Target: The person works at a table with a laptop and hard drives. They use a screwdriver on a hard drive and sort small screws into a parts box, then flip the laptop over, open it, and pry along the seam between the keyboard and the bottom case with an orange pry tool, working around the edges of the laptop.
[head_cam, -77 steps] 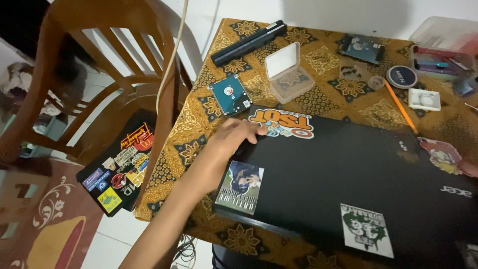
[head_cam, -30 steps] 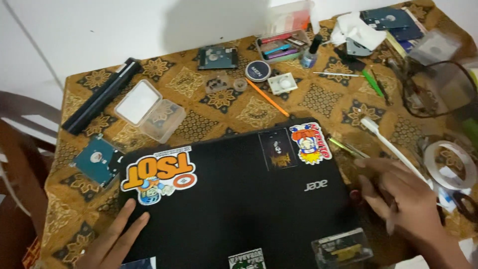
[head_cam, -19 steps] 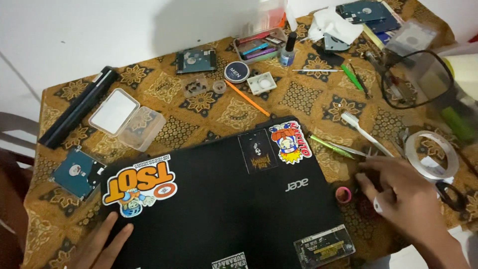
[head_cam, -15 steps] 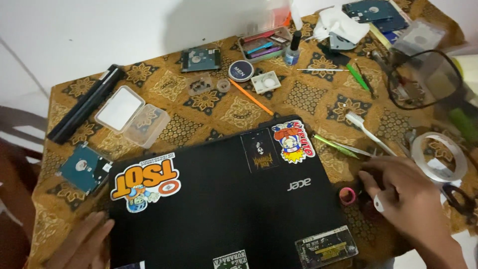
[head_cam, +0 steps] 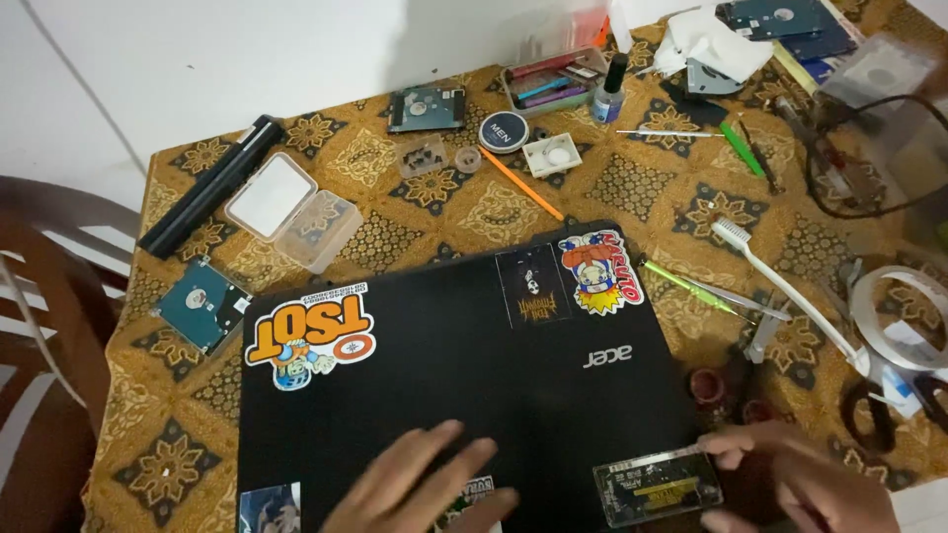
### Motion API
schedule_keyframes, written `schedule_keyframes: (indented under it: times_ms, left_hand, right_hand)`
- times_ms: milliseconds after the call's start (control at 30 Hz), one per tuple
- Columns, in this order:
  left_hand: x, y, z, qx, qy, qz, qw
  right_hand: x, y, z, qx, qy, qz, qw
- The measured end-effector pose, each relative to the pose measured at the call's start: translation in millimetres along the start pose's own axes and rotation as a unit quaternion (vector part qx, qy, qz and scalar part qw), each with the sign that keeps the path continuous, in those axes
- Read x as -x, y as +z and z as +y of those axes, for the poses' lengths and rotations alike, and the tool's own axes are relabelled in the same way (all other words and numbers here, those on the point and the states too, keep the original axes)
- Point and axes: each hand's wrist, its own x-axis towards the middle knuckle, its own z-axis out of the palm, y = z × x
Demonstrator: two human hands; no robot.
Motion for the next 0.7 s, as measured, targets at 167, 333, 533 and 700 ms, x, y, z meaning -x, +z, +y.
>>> schedule_keyframes:
  times_ms: [167,333,533,700]
  left_hand:
    - [-42,-7,16,0.065,0.045,0.003,0.997]
    - [-38,-8,10,0.053,0.054,-0.015,0.997]
    - [-27,9,14,0.024,0.042,0.021,0.999]
    - [-21,18,13,0.021,0.045,0.049,0.998]
  right_hand:
    - [-3,-5,24,-0.337,0.009,-0.156,0.929]
    - [17,21,26,-0.184,0.001,-0.025,0.983]
    - [22,20,-13,-0.163,-0.004,0.037,0.986]
    - [39,20,67,-0.181,-0.027,0.027,0.983]
